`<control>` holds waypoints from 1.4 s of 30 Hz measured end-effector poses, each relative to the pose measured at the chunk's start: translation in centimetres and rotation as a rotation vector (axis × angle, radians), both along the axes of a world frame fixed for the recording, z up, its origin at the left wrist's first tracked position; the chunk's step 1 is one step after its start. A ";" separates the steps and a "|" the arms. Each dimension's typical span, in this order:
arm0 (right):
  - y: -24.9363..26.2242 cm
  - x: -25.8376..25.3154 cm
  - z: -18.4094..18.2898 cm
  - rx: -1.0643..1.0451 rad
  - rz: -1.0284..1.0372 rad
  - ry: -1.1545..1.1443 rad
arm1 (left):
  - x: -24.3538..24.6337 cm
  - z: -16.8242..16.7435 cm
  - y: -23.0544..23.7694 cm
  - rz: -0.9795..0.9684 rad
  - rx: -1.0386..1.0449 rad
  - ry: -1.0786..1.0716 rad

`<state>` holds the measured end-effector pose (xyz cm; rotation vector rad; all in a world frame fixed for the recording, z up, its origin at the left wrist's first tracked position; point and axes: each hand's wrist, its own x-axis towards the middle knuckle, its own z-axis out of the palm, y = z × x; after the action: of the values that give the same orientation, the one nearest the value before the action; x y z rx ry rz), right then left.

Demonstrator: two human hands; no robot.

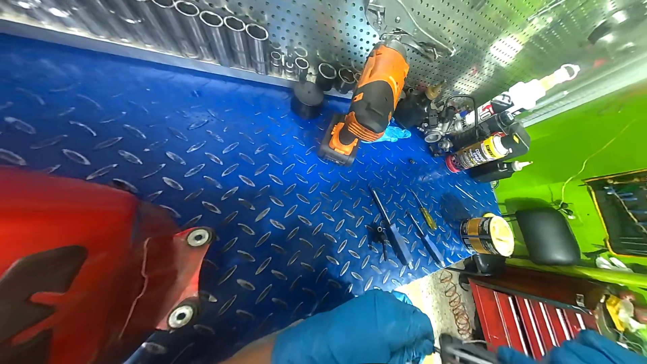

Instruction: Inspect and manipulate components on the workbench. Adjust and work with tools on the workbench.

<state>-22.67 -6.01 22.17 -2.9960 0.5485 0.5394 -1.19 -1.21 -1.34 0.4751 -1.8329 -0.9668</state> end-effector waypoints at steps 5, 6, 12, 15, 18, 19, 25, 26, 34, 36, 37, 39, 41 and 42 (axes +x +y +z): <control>-1.1 2.6 1.3 0.392 -0.655 0.198 | 0.6 0.1 0.1 -0.005 0.182 0.106; -1.2 3.0 1.6 0.428 -0.633 0.231 | 1.1 0.2 0.1 -0.006 0.261 0.129; -0.3 2.2 1.3 0.199 -0.287 0.066 | 0.9 -0.3 -0.3 0.031 0.274 0.176; -0.4 2.2 1.0 0.193 -0.503 0.081 | 0.7 -0.3 -0.2 0.002 0.220 0.155; -1.1 2.5 1.3 0.302 -0.635 0.111 | 0.6 -0.2 0.0 -0.021 0.200 0.140; -1.1 2.6 1.5 0.325 -0.601 0.104 | 0.4 -0.3 -0.1 -0.015 0.170 0.146; -0.8 1.3 0.1 0.187 -0.251 -0.052 | -0.2 -0.1 0.1 0.044 0.116 0.067; -0.8 1.3 -0.1 0.296 -0.381 -0.081 | -0.3 0.0 0.2 0.056 0.127 0.051; -0.3 1.9 0.1 0.197 -0.474 0.085 | -0.8 0.4 0.3 0.104 0.119 0.007; 0.3 1.6 -0.9 -0.168 -0.117 0.139 | -0.9 0.3 0.3 0.109 0.119 0.010; 0.2 1.4 -1.4 -0.287 0.005 0.157 | -1.0 0.3 0.3 0.108 0.125 0.012; -0.3 1.2 -2.1 -0.384 0.156 0.171 | -1.1 0.3 0.3 0.112 0.129 0.004; -0.2 1.3 -2.2 -0.330 0.169 0.192 | -1.3 0.4 0.6 0.126 0.119 -0.035; -0.2 1.3 -2.2 -0.295 0.146 0.206 | -1.3 0.5 0.7 0.134 0.114 -0.055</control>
<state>-21.35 -6.18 19.94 -3.3007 0.4576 0.8554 -2.46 -0.53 -0.89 0.6922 -1.7762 -0.9777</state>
